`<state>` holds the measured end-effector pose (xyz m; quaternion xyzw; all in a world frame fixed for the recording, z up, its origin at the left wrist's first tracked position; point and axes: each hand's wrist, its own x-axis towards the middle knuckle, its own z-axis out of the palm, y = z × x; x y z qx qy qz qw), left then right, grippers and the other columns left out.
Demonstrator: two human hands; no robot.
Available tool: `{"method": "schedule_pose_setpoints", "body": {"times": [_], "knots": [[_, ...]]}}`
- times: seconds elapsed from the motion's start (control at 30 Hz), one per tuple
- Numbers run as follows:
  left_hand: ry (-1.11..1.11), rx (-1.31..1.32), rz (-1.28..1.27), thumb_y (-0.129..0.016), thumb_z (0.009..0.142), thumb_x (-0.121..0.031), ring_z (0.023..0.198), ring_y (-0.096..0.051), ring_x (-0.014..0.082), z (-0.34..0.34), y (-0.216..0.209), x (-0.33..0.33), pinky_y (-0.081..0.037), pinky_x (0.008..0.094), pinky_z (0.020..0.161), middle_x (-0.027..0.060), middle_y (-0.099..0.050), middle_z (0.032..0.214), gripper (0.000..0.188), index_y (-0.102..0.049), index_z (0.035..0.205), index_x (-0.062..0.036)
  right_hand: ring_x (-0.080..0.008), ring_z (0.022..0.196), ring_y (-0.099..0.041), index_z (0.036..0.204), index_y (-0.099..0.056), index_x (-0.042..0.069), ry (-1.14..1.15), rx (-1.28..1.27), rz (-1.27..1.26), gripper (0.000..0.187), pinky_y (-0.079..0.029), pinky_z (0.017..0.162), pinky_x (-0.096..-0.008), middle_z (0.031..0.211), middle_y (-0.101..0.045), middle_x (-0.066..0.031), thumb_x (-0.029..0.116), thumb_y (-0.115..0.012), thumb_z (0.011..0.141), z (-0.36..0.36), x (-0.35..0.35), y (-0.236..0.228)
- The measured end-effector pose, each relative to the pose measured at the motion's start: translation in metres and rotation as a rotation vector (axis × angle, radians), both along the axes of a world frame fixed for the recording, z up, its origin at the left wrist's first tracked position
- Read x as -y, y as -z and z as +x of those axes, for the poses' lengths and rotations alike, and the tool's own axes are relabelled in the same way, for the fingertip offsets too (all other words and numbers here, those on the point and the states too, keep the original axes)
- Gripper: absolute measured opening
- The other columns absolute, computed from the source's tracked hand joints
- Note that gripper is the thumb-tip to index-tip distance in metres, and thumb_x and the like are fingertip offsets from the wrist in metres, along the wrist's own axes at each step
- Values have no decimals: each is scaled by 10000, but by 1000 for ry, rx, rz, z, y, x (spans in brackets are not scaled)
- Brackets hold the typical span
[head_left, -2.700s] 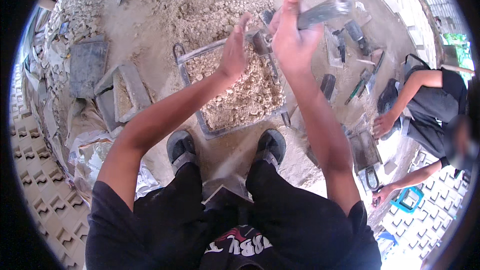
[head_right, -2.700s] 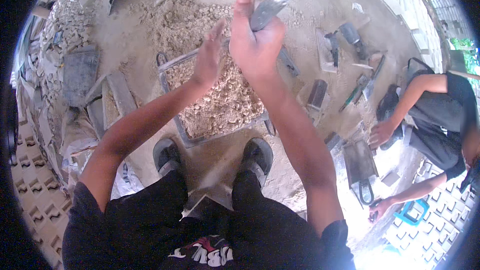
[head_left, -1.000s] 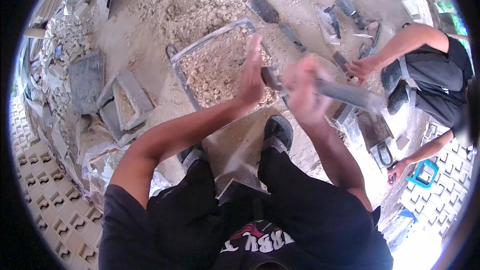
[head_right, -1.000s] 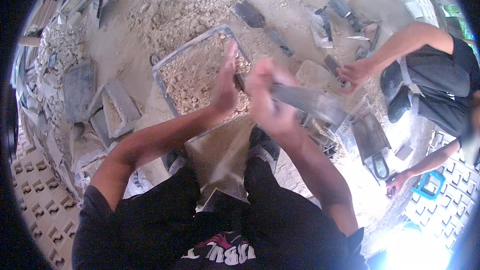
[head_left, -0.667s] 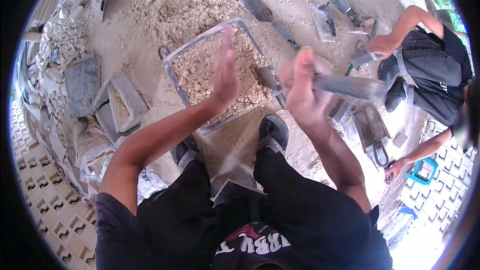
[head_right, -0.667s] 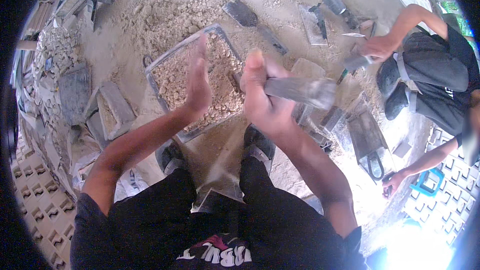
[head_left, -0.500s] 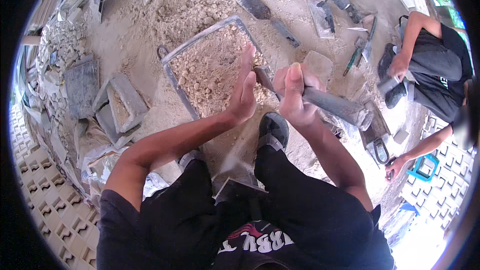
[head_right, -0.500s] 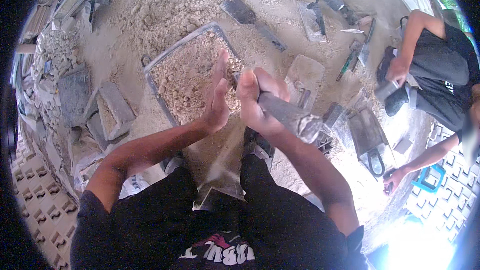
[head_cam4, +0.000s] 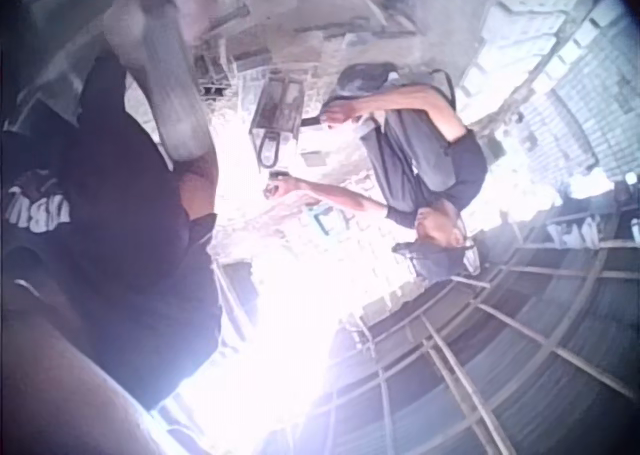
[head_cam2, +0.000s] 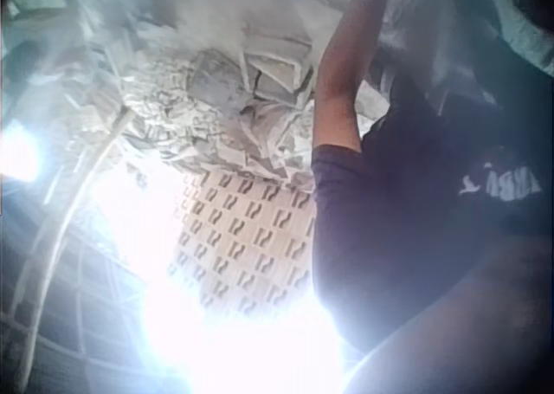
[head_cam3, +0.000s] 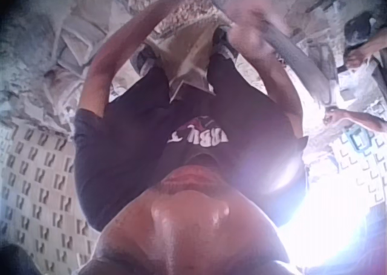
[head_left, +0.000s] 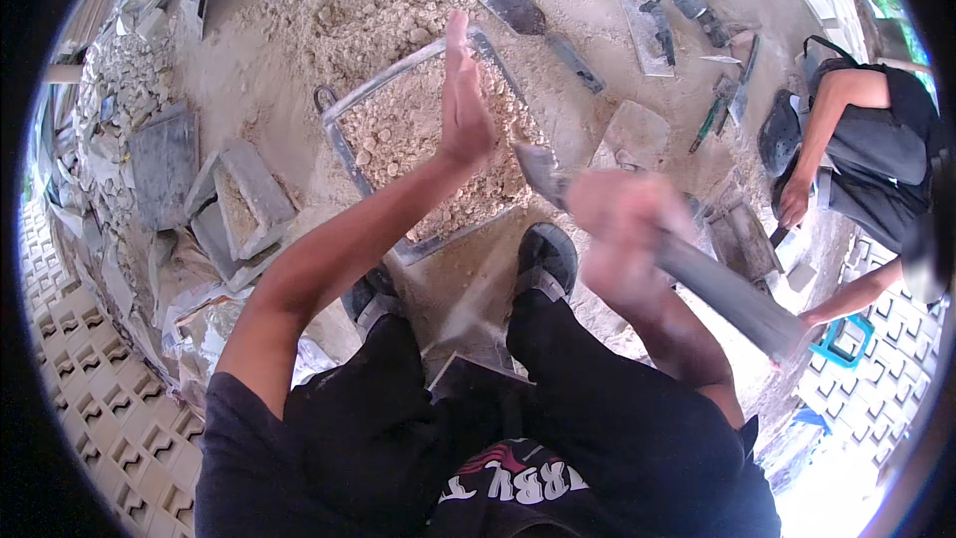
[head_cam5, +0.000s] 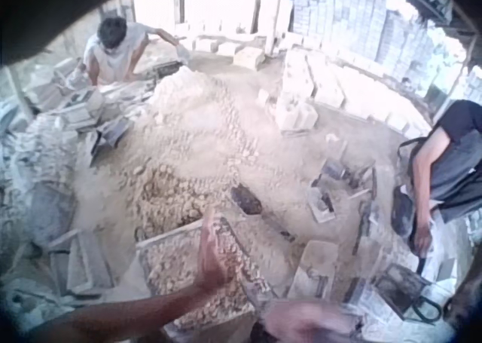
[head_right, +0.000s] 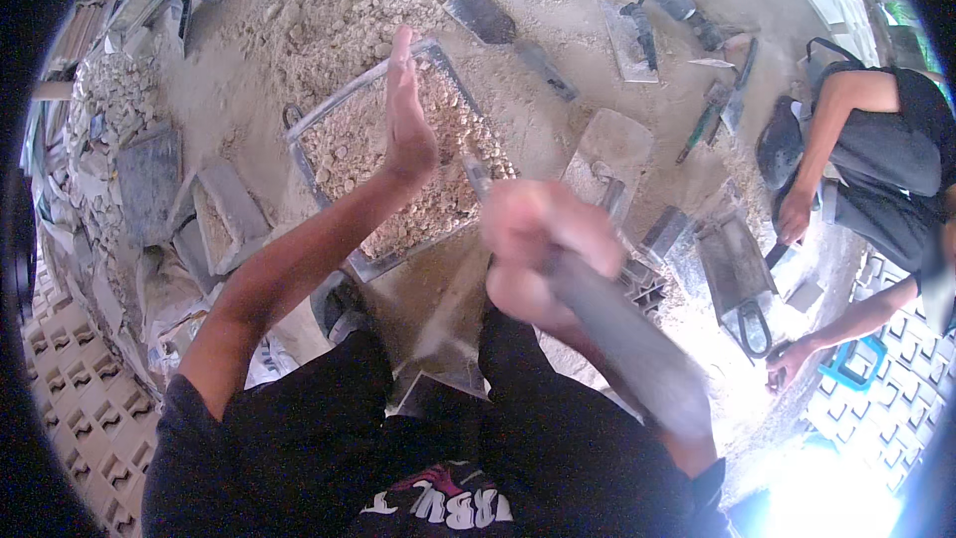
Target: The person fills a rectangular metal mold with a dry mixture, compresses the material by tamping it down with a metal tool, and levels the top surface using a trowel.
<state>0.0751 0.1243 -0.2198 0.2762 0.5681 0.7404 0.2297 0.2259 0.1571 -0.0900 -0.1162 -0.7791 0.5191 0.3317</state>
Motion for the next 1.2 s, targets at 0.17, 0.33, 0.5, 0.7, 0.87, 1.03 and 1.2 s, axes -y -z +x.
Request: {"method": "schedule_pose_setpoints", "body": {"times": [0.17,0.33,0.5,0.7,0.87,1.03,1.2], "knots": [[5,-18,-37,-177,1013,-333,1434,-118,297,0,8,12,-74,375,1165,213,-179,1525,591,-191,1443,72,-94,472,-426,671,-386,62,32,-92,-27,371,-346,433,-286,529,-457,-29,213,-415,1008,-2,11,-2],[72,-49,-80,-173,1017,-340,1430,-147,291,21,21,21,-89,371,1165,204,-207,1520,589,-209,1441,68,-75,437,-314,660,-345,71,29,152,51,398,-262,405,-279,506,-373,8,239,-397,1017,-21,-9,21],[72,6,-20,-154,1021,-372,1421,-181,291,12,24,16,-104,372,1166,206,-241,1508,607,-228,1438,62,-76,532,-453,660,-522,43,-54,-119,-177,373,-361,490,-259,562,-469,-1,230,-497,982,-33,-19,38],[-32,-71,-80,-110,1014,-408,1406,-221,320,-38,2,17,-138,390,1165,234,-264,1491,638,-262,1430,52,-55,456,-363,602,-413,69,-30,-134,-303,421,-274,425,-255,510,-407,26,184,-424,1007,-67,-28,16],[48,-147,-355,-92,1009,-441,1383,-275,341,-61,6,21,-168,399,1162,255,-312,1461,670,-313,1412,46,-73,407,-271,636,-338,94,-51,-122,-207,397,-220,394,-271,486,-318,24,184,-386,1019,-89,-35,18],[82,-227,-345,-118,1010,-442,1297,-418,357,-57,27,21,-291,404,1107,253,-478,1341,644,-402,1382,0,-77,414,-272,629,-340,96,79,-77,-203,405,-230,399,-277,489,-324,21,202,-400,1015,-97,-23,44],[64,-209,-298,-121,1011,-437,1289,-431,359,-63,32,21,-303,401,1098,242,-494,1335,638,-415,1377,-6,-67,430,-296,602,-336,98,35,-158,-284,431,-250,408,-268,491,-352,27,211,-426,1007,-108,-24,2]]}}
